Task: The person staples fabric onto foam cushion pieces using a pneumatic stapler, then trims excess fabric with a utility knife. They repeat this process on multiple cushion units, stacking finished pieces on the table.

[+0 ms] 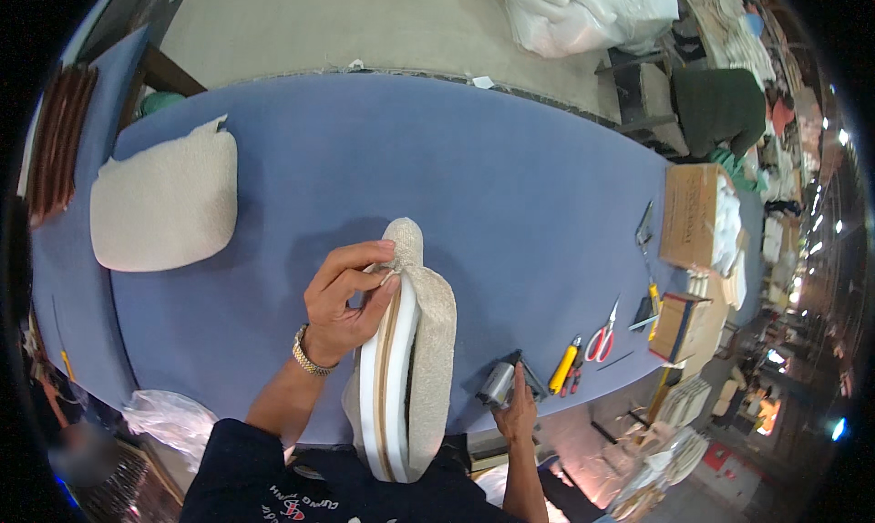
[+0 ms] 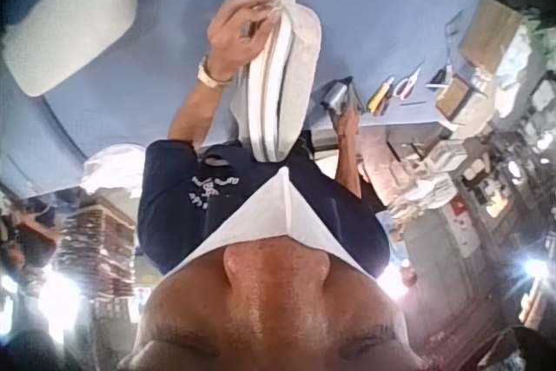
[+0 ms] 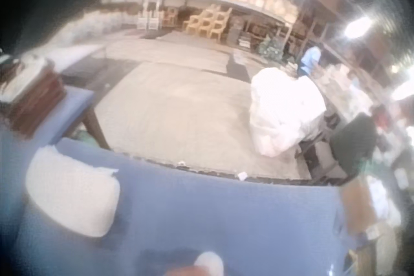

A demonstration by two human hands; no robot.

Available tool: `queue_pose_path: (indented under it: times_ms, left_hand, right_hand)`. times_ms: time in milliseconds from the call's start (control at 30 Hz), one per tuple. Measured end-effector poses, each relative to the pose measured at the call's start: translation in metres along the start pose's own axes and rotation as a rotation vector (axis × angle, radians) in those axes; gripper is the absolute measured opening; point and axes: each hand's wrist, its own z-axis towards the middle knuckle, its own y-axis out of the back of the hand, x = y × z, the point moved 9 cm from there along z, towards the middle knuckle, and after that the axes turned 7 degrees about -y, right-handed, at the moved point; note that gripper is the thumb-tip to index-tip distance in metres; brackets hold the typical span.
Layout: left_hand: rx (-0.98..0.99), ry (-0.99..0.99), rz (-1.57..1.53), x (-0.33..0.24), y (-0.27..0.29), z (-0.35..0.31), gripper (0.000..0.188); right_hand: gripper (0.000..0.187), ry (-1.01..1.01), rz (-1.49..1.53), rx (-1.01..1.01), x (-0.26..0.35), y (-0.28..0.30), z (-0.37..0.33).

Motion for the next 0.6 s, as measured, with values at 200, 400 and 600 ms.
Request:
queue_pose_path:
  times_ms: [200, 400, 600]
  left_hand:
    - [-0.016, 0.028, -0.014, 0.004, -0.003, -0.005, 0.016]
    - [-0.040, -0.008, -0.003, 0.005, 0.001, -0.005, 0.019]
    - [-0.040, 0.026, -0.033, 0.009, 0.005, -0.004, 0.022]
  right_hand:
    - [0.070, -0.243, 0.659, 0.192, 0.118, 0.130, 0.053]
    - [0.070, 0.734, 0.228, 0.050, 0.326, 0.221, 0.086]
    - [0.079, 0.699, 0.158, 0.369, 0.364, 0.180, 0.095]
